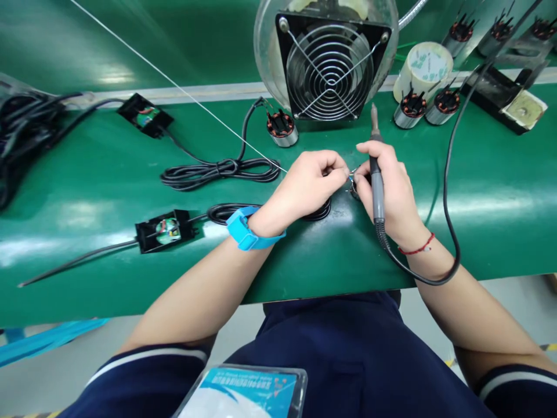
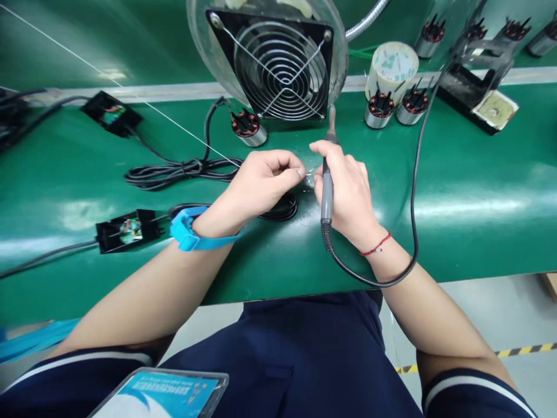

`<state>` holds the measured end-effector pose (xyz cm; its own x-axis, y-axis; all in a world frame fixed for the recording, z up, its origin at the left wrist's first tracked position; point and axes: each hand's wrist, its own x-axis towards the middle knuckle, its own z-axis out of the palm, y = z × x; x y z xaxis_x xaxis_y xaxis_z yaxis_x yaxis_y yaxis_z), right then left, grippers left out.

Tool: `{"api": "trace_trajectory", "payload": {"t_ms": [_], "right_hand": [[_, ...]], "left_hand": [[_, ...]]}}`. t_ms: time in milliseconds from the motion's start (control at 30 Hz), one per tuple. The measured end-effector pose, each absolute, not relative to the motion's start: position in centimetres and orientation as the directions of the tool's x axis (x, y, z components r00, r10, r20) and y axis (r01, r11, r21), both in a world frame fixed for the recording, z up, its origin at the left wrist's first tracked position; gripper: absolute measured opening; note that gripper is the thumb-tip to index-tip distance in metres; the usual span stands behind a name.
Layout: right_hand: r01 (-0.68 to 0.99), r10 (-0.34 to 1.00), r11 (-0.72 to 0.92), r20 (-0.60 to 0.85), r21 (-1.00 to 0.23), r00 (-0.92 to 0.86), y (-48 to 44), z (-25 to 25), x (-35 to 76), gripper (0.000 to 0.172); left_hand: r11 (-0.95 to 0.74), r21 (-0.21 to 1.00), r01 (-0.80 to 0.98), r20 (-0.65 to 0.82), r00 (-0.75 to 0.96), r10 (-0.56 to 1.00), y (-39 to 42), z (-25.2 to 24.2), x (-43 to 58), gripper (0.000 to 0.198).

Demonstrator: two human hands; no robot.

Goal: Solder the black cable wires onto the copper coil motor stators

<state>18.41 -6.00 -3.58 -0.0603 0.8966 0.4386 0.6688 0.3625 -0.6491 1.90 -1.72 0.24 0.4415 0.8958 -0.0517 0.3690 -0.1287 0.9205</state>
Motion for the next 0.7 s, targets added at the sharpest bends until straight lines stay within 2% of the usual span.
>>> {"api": "trace_trajectory", "payload": {"t_ms": [200, 333, 567, 700], "right_hand": [[0.685, 0.846, 0.375, 0.533, -0.624, 0.022, -6.1, -4.4, 18.3, 0.043], [0.635, 0.807, 0.442, 0.591, -0.633, 0.027, -7.1, -4.3, 17.7, 0.048], [0.564, 0.809, 0.453, 0.584, -0.691, 0.065, -7.3, -3.7, 17.1, 0.046], [0.517, 0.821, 0.450, 0.565, -0.728, 0.081, -7.2, -3.6, 17.3, 0.044]], "left_hand": [[0.001, 0.967, 0.256, -0.114, 0.426, 0.898, -2.3, 0.5, 1.8, 0.015], [0.021, 0.981, 0.195, -0.098, 0.396, 0.913, -2.5, 0.3, 1.8, 0.011], [-0.086, 0.978, 0.191, -0.002, 0.418, 0.908, -2.7, -0.5, 1.6, 0.011], [-0.284, 0.931, 0.228, 0.166, 0.430, 0.887, -2.7, -0.8, 1.5, 0.009]]}}
